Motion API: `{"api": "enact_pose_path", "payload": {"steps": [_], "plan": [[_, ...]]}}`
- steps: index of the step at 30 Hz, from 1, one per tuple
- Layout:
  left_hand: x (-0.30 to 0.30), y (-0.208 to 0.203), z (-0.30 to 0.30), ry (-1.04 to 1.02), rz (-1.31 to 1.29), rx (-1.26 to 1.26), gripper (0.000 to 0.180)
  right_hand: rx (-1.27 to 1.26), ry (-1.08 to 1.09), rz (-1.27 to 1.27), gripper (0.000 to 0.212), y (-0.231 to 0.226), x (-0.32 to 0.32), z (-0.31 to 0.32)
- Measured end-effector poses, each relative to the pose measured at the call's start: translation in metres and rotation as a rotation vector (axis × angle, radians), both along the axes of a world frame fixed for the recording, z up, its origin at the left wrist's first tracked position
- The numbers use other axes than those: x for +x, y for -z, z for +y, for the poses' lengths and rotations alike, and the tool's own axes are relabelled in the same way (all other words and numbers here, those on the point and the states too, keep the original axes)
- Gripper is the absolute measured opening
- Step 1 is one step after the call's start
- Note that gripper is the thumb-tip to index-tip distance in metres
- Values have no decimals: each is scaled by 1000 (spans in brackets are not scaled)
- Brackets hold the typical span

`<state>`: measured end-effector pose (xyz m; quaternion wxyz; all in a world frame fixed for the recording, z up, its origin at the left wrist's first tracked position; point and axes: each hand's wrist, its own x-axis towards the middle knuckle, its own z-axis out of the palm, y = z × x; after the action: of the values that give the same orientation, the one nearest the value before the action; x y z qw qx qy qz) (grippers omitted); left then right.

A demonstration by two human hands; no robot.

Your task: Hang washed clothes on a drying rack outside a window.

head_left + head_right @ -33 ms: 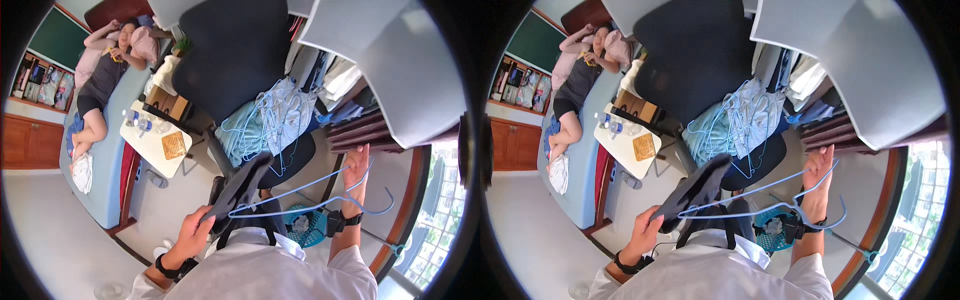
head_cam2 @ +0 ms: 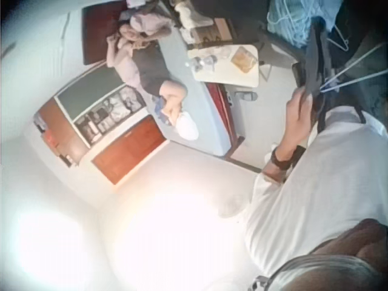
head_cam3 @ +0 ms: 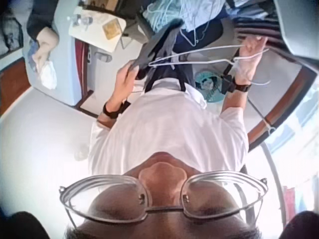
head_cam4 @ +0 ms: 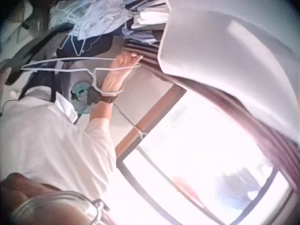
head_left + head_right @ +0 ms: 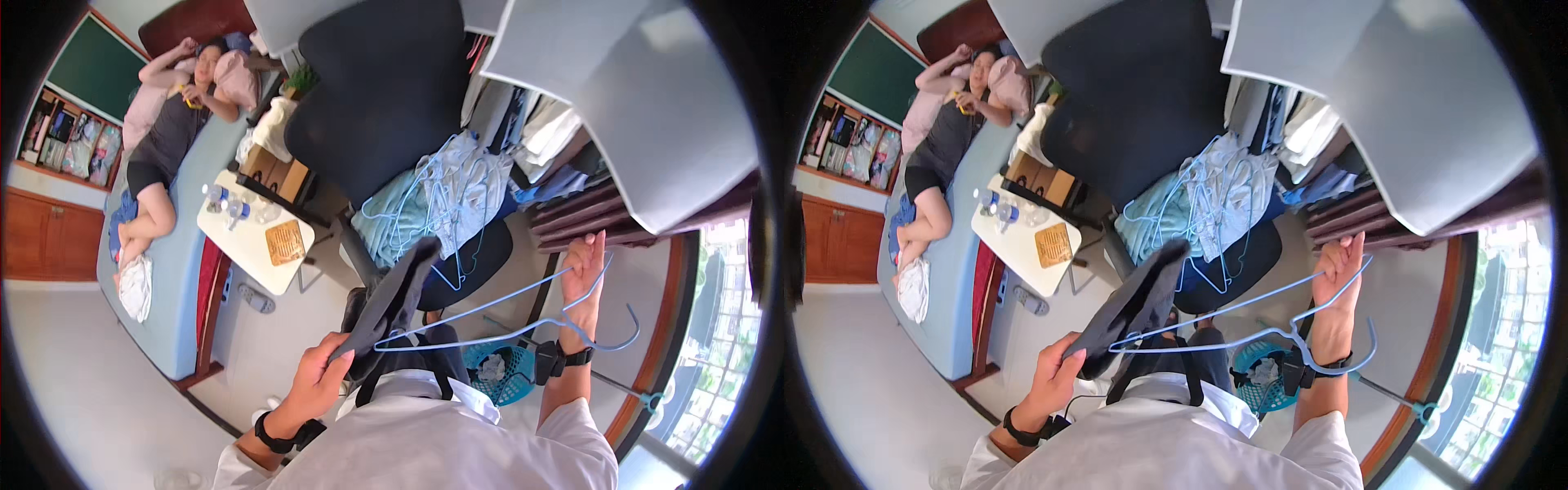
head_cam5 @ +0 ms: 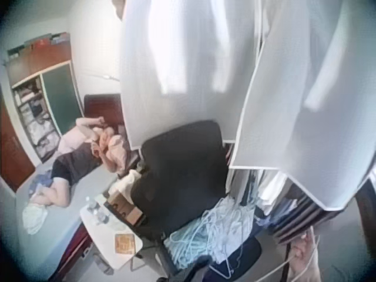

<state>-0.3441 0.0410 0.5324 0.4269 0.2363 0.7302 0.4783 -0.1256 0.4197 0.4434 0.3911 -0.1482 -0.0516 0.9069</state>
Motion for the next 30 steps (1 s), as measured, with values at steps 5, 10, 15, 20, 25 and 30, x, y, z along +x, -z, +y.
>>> {"api": "enact_pose_path", "payload": {"steps": [5, 10, 15, 20, 25, 30], "plan": [[4, -39, -4, 178, 414, 279, 23, 270, 170, -60, 36, -98, -3, -28], [17, -65, 6, 277, 783, 451, 24, 418, 199, -71, 36, -180, -35, -87], [31, -76, 9, -2, 273, 640, 25, 500, 467, -172, 34, -212, -73, -115], [46, -112, 11, 80, 441, 743, 23, 606, 466, -185, 33, -230, -75, -133], [45, -151, 29, 124, 702, 825, 13, 737, 603, -221, 26, -261, -58, -144], [17, -185, 54, -22, 234, 1020, 13, 1110, 1419, -361, 32, -252, -55, -207]]}}
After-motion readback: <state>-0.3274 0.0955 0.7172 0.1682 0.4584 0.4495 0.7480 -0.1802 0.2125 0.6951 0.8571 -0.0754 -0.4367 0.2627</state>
